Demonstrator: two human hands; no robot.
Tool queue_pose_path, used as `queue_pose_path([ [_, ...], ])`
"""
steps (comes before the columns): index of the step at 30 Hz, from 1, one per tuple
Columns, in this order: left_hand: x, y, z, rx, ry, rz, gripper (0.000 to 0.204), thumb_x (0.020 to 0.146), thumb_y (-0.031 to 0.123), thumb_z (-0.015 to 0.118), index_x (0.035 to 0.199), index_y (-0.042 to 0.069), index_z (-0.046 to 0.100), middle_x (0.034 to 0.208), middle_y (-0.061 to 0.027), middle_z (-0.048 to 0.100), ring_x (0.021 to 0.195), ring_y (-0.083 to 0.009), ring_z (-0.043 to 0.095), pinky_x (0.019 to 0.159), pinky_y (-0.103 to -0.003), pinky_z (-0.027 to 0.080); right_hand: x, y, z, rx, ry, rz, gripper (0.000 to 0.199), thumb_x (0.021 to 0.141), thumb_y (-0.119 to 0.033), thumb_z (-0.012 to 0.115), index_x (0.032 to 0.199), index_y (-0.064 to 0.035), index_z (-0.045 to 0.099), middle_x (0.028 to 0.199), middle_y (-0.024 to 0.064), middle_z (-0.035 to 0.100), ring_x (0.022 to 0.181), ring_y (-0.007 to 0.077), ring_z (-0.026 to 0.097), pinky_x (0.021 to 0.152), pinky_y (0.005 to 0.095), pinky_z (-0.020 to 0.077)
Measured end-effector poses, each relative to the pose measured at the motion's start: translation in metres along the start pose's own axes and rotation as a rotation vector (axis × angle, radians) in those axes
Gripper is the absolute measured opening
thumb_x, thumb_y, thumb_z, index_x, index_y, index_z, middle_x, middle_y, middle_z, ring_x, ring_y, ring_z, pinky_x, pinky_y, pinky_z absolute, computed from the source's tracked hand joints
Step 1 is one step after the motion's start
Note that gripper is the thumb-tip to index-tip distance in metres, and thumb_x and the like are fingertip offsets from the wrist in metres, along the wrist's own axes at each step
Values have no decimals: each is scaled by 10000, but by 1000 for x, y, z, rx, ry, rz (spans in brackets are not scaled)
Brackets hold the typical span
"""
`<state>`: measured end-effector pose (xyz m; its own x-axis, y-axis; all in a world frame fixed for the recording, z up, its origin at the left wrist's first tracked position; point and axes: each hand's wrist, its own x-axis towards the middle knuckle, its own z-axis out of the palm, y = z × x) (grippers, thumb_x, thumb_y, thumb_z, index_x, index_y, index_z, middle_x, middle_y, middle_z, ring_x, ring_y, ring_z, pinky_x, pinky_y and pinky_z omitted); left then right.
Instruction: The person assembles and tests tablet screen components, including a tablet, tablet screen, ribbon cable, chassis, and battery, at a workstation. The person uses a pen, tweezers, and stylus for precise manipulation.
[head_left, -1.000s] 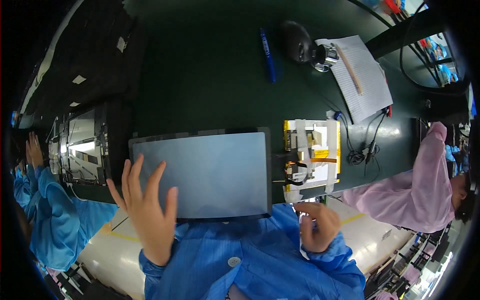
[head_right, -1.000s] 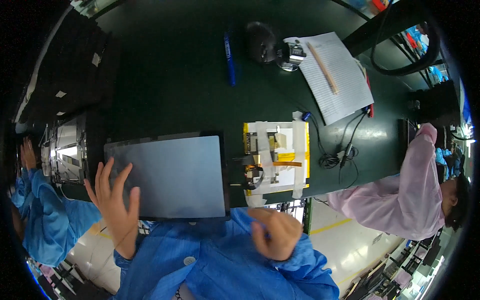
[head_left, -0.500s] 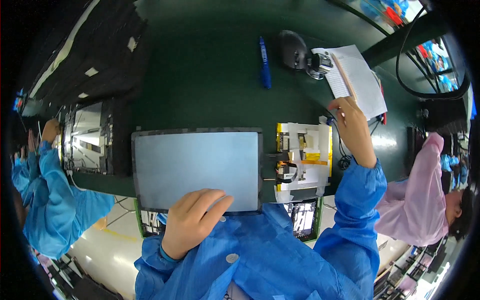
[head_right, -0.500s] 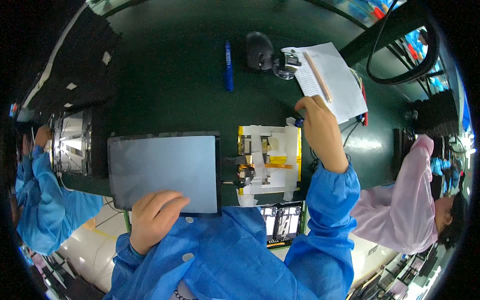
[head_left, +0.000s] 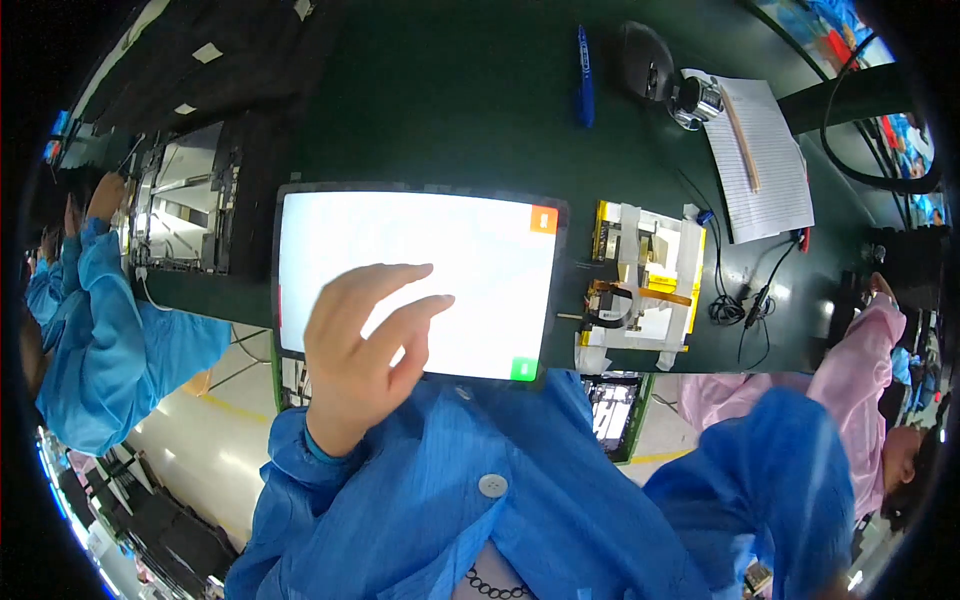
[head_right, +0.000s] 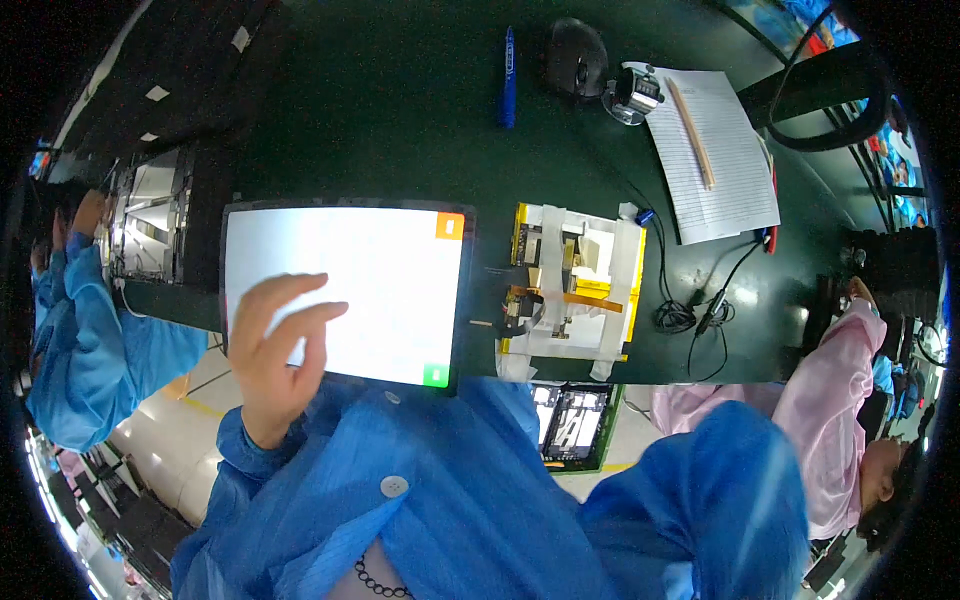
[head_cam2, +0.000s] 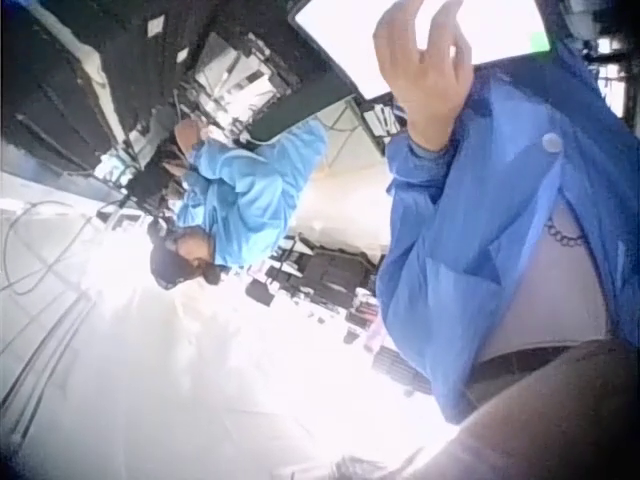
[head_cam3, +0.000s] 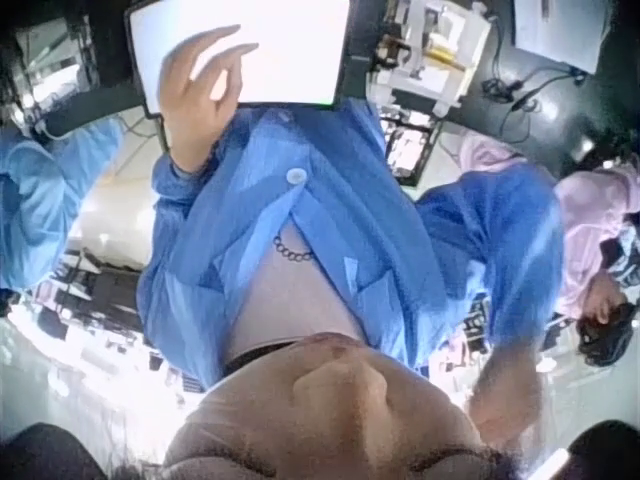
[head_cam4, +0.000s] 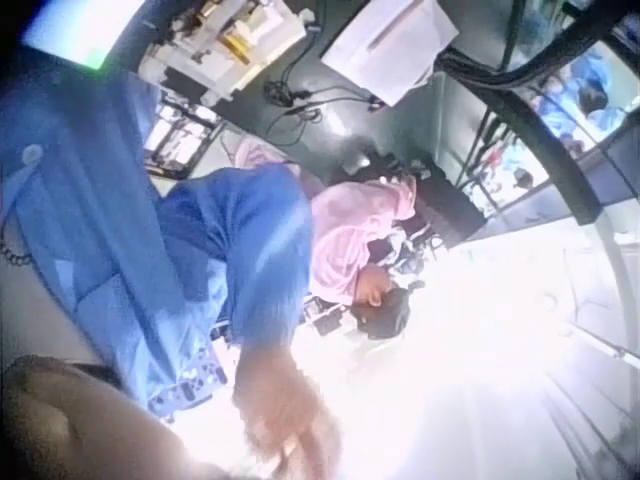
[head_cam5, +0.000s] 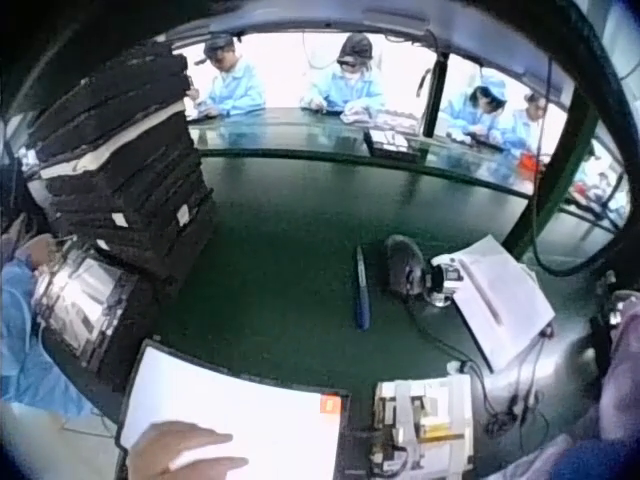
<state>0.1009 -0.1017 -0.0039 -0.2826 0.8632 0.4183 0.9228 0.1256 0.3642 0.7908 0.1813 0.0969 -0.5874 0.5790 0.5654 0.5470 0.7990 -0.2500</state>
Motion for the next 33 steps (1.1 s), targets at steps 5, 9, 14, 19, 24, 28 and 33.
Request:
queue_pose_path([
  [5,-22,-27,-6,59,116,-133,237,701,-19,616,891,103,687,1049,-92,629,935,-252,584,759,-337,494,-99,237,-244,20,55,-44,243,880,-96,485,1099,-27,566,1057,104,612,954,175,584,840,289,454],
  [9,-22,-5,-7,51,22,-84,296,647,-25,601,894,114,690,1065,-100,622,976,-264,571,829,-360,476,-127,264,-234,41,165,-40,264,897,-121,460,1128,-28,547,1074,109,605,977,177,579,860,295,454],
  [14,-5,15,17,-211,-190,184,167,724,103,666,884,147,685,1080,-57,617,998,-212,569,940,-378,429,-103,183,-172,34,279,-20,291,918,-153,429,1164,-29,523,1094,116,595,1005,179,572,884,302,453],
  [19,-19,22,26,-177,-289,203,228,734,83,687,939,183,675,1108,-53,612,1042,-229,553,992,-433,376,-48,124,-89,56,399,-72,320,939,-184,398,1200,-31,499,1115,122,585,1033,182,565,908,309,451],
  [24,-14,22,11,-63,-188,74,351,664,-33,590,949,147,690,1103,-79,614,1026,-222,567,1010,-426,361,106,-134,137,-75,575,-82,349,960,-216,367,1236,-32,475,1135,128,575,1061,184,558,932,316,450],
  [28,-11,8,-1,-24,-103,22,387,621,-32,545,938,129,698,1085,-86,600,1004,-239,560,991,-451,364,165,-177,185,-227,701,-106,368,972,-235,348,1258,-32,461,1147,132,569,1078,185,553,947,320,450],
  [33,-18,-10,-6,36,-57,-23,353,668,-13,531,959,118,682,1109,-92,582,1010,-264,547,988,-464,357,193,-92,335,-15,59,703,233,834,-149,601,981,10,513,871,150,626,632,213,630,562,325,494],
])
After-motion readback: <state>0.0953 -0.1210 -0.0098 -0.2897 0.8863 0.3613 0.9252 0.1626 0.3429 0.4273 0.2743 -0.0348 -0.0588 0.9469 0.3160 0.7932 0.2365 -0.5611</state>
